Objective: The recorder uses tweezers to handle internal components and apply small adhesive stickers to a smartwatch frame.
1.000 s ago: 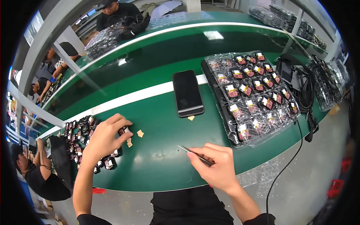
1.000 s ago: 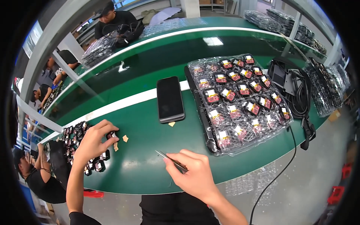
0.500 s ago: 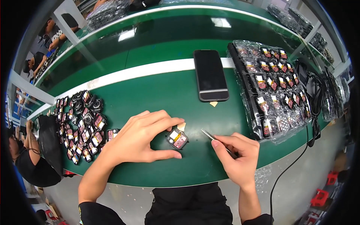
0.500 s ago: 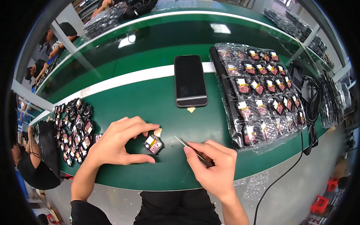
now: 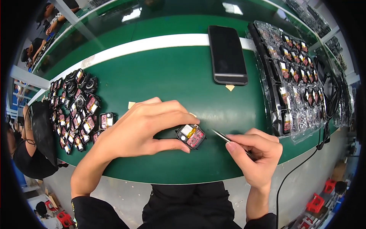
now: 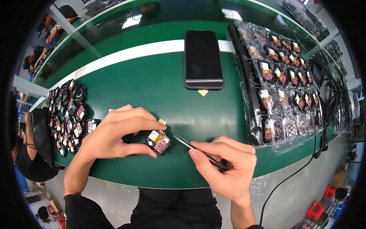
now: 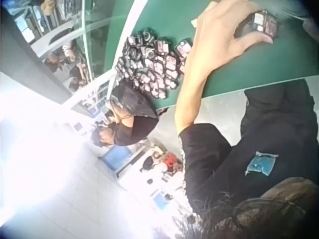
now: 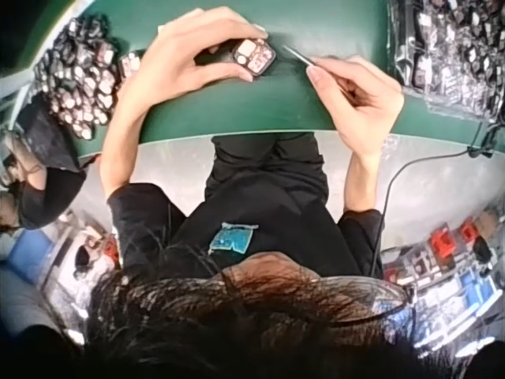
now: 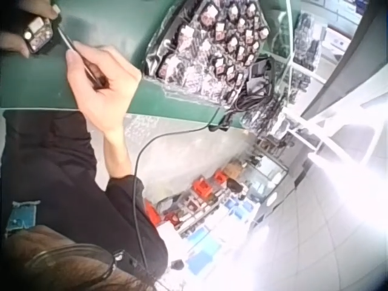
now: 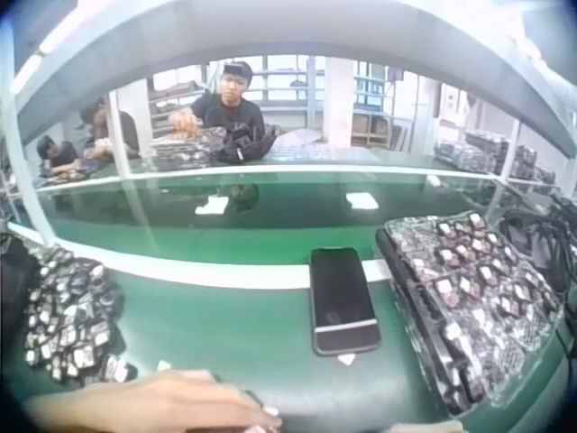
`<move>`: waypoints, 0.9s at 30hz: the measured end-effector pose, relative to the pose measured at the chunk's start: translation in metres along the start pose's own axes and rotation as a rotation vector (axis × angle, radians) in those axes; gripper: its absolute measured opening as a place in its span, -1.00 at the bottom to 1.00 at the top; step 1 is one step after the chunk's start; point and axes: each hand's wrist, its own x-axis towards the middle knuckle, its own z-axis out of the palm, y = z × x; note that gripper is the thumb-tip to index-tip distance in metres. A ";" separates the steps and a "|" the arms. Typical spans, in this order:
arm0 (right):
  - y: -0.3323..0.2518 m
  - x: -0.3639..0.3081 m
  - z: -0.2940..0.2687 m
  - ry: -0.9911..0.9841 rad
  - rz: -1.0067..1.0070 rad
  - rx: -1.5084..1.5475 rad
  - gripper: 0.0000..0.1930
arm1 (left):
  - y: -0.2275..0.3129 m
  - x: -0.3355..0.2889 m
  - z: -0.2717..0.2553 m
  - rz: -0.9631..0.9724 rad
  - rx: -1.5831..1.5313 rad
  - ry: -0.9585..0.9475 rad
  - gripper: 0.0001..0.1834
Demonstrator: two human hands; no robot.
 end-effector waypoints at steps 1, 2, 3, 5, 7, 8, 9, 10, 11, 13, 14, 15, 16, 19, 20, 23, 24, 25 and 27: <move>0.000 0.000 -0.001 -0.016 -0.019 0.038 -0.83 | 0.002 0.000 0.003 0.002 0.001 0.004 -0.34; 0.000 0.000 -0.002 -0.013 -0.006 0.038 -0.83 | 0.004 0.001 0.006 0.003 0.001 0.008 -0.34; -0.002 0.000 -0.002 -0.051 -0.041 0.002 -0.84 | 0.006 0.002 0.007 0.025 0.023 0.010 -0.33; -0.004 0.003 0.001 -0.102 -0.103 -0.082 -0.86 | 0.007 0.004 0.006 0.018 0.031 -0.011 -0.32; -0.006 0.004 0.004 -0.116 -0.099 -0.111 -0.85 | 0.004 0.006 0.007 0.029 0.054 -0.004 -0.31; -0.005 0.004 0.006 -0.131 -0.108 -0.144 -0.84 | 0.003 0.006 0.008 0.026 0.050 -0.012 -0.31; -0.004 0.005 0.007 -0.125 -0.123 -0.153 -0.84 | 0.003 0.007 0.008 0.019 0.062 -0.018 -0.31; -0.004 0.006 0.008 -0.124 -0.115 -0.149 -0.84 | 0.004 0.007 0.007 0.013 0.075 -0.025 -0.31; -0.005 0.006 0.007 -0.134 -0.121 -0.159 -0.83 | 0.004 0.007 0.007 0.011 0.069 -0.031 -0.31; -0.004 0.007 0.007 -0.143 -0.121 -0.167 -0.83 | 0.005 0.009 0.007 0.010 0.094 -0.035 -0.29; -0.004 0.007 0.007 -0.141 -0.132 -0.180 -0.81 | 0.004 0.009 0.008 0.007 0.089 -0.041 -0.29; -0.003 0.006 0.007 -0.139 -0.144 -0.193 -0.80 | 0.002 0.009 0.008 0.020 0.093 -0.033 -0.29; -0.003 0.006 0.007 -0.139 -0.137 -0.191 -0.80 | 0.002 0.009 0.008 0.034 0.098 -0.025 -0.28; -0.005 0.007 0.007 -0.139 -0.132 -0.192 -0.79 | 0.003 0.010 0.005 0.018 0.105 -0.033 -0.25; -0.004 0.007 0.007 -0.135 -0.147 -0.195 -0.78 | 0.004 0.011 0.005 0.020 0.105 -0.036 -0.25; -0.004 0.007 0.005 -0.110 -0.187 -0.222 -0.76 | 0.005 0.012 0.006 -0.012 0.107 -0.025 -0.26; -0.004 0.007 0.005 -0.092 -0.211 -0.246 -0.75 | 0.003 0.012 0.008 -0.004 0.096 0.000 -0.27; -0.003 0.006 0.006 -0.093 -0.211 -0.245 -0.75 | 0.002 0.011 0.009 0.004 0.084 0.024 -0.28; -0.002 0.005 0.008 -0.064 -0.268 -0.268 -0.72 | 0.003 0.012 0.008 0.009 0.094 0.021 -0.29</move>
